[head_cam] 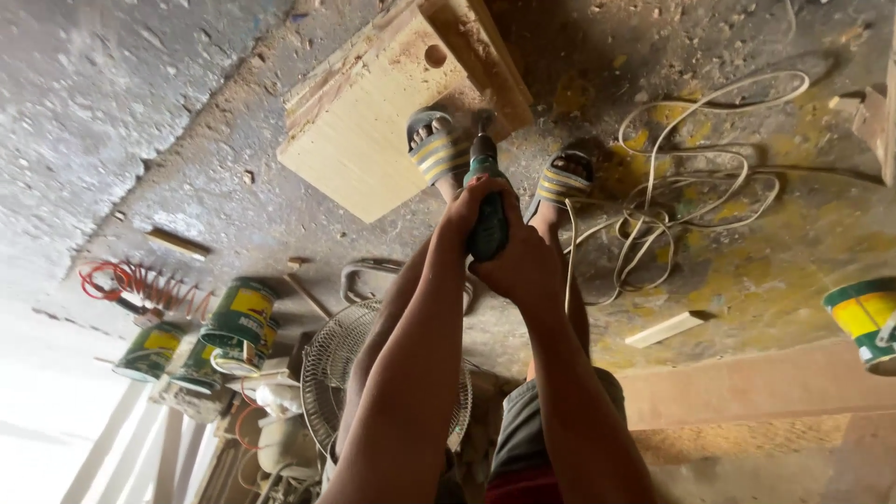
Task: Using a power drill with a large bit to bore holes into wooden boards using a template for alignment.
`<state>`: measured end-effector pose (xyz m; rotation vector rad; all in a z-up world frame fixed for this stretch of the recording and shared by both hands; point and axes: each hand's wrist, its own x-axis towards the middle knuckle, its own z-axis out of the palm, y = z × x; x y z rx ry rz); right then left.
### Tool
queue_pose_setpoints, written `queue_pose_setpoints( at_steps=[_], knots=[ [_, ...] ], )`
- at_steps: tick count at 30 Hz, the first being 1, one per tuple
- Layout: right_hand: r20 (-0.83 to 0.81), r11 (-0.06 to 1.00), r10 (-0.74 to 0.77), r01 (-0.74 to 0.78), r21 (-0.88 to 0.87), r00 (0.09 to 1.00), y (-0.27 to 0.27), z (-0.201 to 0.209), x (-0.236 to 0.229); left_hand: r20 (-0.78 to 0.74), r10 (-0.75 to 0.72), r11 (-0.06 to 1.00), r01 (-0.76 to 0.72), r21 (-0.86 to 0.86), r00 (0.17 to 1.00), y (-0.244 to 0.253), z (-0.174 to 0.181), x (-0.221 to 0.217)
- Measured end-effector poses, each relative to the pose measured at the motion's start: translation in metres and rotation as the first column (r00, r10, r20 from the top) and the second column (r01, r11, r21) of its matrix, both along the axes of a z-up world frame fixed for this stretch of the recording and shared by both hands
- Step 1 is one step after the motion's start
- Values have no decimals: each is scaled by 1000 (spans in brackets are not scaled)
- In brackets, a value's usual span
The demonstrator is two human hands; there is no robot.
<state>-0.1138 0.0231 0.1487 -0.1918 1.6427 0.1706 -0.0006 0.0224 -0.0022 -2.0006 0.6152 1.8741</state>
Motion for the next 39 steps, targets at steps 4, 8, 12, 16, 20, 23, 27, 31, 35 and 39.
queue_pose_setpoints(
  at_steps=[4, 8, 12, 16, 20, 23, 27, 31, 35, 39],
  knots=[
    [-90, 986, -86, 72, -149, 992, 43, 45, 2, 36, -109, 993, 110, -37, 993, -11, 81, -16],
    [-134, 818, -235, 121, -562, 963, 119, 108, -3, 33, 417, 902, -418, 104, 908, 12, 131, -22],
    [-193, 711, 49, -170, -682, 980, 230, 128, 4, -165, 454, 889, -435, 141, 875, 48, 169, -13],
    [-294, 706, 56, -246, -664, 954, 285, 137, 21, 64, 497, 839, -499, 216, 865, 67, 230, -40],
    [-352, 683, 29, -276, -677, 936, 315, 137, 30, 86, 395, 894, -404, 193, 915, 79, 237, -51],
    [-288, 687, 9, -216, -694, 957, 300, 134, 22, 71, 422, 885, -428, 186, 904, 72, 231, -50],
    [-283, 716, 52, -233, -658, 958, 281, 127, 28, -10, 460, 878, -453, 158, 888, 63, 217, -37],
    [-263, 790, 291, -386, -477, 920, 231, 122, 32, 13, 354, 923, -352, 155, 935, 38, 177, -27],
    [-272, 894, 165, -260, -365, 948, 174, 82, 36, 115, 329, 934, -341, 108, 937, 38, 124, -13],
    [-366, 911, 125, -253, -326, 922, 136, 0, 39, 10, 165, 986, -164, -35, 986, 26, 69, 1]
  ],
)
